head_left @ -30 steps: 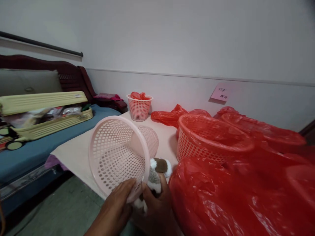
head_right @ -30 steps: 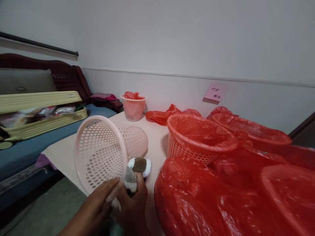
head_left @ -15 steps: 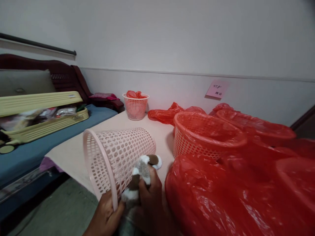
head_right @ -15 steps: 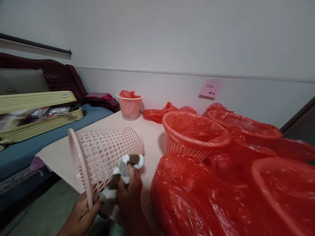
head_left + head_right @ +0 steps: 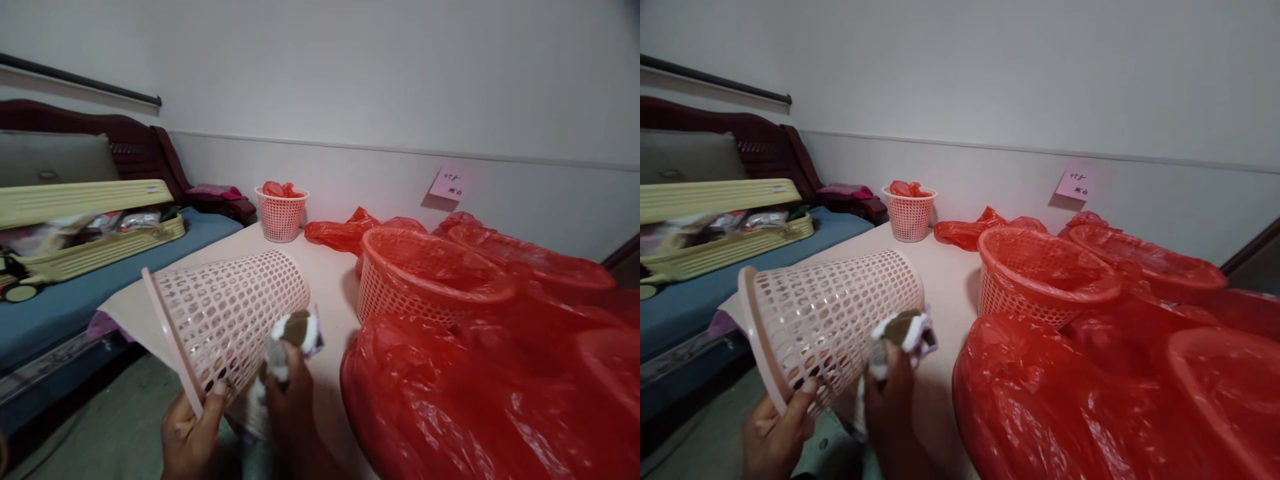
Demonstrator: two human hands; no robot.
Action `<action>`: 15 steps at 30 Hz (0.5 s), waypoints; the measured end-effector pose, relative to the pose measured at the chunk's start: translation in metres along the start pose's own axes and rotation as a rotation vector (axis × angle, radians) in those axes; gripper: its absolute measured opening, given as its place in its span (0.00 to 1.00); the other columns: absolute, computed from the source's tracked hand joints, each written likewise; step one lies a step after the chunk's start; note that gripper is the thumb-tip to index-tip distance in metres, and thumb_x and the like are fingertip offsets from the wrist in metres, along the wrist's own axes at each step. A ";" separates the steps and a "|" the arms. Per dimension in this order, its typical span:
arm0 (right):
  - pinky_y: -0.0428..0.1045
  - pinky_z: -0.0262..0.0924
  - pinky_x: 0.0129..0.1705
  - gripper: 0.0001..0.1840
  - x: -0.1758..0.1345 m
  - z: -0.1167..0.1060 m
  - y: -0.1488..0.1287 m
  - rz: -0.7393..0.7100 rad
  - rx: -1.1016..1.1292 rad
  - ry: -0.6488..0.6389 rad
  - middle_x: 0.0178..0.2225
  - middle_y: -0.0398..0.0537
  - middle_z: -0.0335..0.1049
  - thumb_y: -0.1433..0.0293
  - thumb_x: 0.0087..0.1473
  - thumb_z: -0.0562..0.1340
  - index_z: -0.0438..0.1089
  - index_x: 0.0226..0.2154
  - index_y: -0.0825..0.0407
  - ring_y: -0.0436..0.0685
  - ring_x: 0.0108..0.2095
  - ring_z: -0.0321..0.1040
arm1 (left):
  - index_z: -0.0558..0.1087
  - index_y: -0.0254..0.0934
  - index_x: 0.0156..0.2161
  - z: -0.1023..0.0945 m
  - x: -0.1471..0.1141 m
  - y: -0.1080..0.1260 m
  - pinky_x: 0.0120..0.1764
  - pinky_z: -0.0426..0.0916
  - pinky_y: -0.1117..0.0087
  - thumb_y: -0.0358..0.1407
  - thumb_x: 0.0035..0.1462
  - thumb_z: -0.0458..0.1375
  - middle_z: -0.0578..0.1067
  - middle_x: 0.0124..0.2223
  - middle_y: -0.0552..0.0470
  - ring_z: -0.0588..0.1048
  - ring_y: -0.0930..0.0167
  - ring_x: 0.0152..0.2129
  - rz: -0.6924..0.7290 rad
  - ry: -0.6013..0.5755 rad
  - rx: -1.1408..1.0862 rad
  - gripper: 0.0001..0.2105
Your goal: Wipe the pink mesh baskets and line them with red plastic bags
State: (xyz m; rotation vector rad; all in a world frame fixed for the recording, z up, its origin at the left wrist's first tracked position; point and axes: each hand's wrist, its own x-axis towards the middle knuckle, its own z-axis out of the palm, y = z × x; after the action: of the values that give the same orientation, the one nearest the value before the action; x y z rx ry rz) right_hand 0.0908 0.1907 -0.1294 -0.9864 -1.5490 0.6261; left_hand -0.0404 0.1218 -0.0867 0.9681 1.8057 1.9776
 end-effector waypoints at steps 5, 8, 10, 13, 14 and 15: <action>0.61 0.69 0.49 0.30 -0.019 0.008 -0.005 -0.220 -0.175 -0.086 0.47 0.56 0.75 0.74 0.45 0.61 0.71 0.54 0.48 0.66 0.47 0.73 | 0.80 0.37 0.37 0.002 -0.001 0.005 0.35 0.77 0.74 0.46 0.47 0.68 0.83 0.33 0.52 0.81 0.67 0.31 -0.156 0.034 -0.128 0.16; 0.60 0.70 0.46 0.25 0.013 0.002 0.013 -0.072 -0.159 0.094 0.41 0.55 0.75 0.73 0.46 0.58 0.72 0.49 0.52 0.64 0.43 0.73 | 0.80 0.38 0.38 -0.001 -0.004 0.001 0.41 0.78 0.68 0.44 0.44 0.70 0.82 0.32 0.53 0.81 0.66 0.31 -0.121 0.034 -0.152 0.17; 0.58 0.69 0.47 0.26 0.032 -0.002 0.021 0.108 -0.095 0.213 0.44 0.55 0.75 0.72 0.48 0.56 0.69 0.51 0.53 0.63 0.44 0.73 | 0.80 0.38 0.39 -0.001 -0.007 -0.001 0.43 0.77 0.67 0.43 0.45 0.70 0.83 0.36 0.52 0.81 0.65 0.35 -0.108 0.022 -0.191 0.16; 0.55 0.69 0.49 0.27 0.032 -0.001 0.016 0.223 0.012 0.212 0.47 0.54 0.75 0.70 0.50 0.57 0.67 0.54 0.52 0.62 0.47 0.73 | 0.80 0.39 0.41 0.003 -0.010 -0.003 0.45 0.76 0.70 0.44 0.49 0.68 0.83 0.41 0.51 0.80 0.64 0.42 -0.113 0.032 -0.233 0.16; 0.55 0.69 0.48 0.26 0.024 0.003 0.010 0.207 0.038 0.172 0.46 0.52 0.75 0.70 0.50 0.58 0.68 0.54 0.52 0.61 0.46 0.74 | 0.80 0.38 0.41 0.005 -0.010 -0.002 0.44 0.76 0.70 0.44 0.48 0.68 0.83 0.41 0.51 0.80 0.63 0.42 -0.124 0.040 -0.236 0.16; 0.54 0.69 0.48 0.26 0.012 0.007 0.004 0.183 0.060 0.119 0.45 0.51 0.76 0.71 0.49 0.59 0.68 0.53 0.50 0.61 0.46 0.74 | 0.79 0.38 0.41 0.008 -0.010 -0.002 0.44 0.76 0.71 0.43 0.47 0.68 0.83 0.40 0.51 0.80 0.63 0.42 -0.140 0.053 -0.239 0.16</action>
State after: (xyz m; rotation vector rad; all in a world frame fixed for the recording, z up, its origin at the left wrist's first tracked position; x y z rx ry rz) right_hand 0.0852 0.2038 -0.1279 -1.1081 -1.3385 0.7239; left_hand -0.0290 0.1219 -0.0913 0.7034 1.5697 2.0879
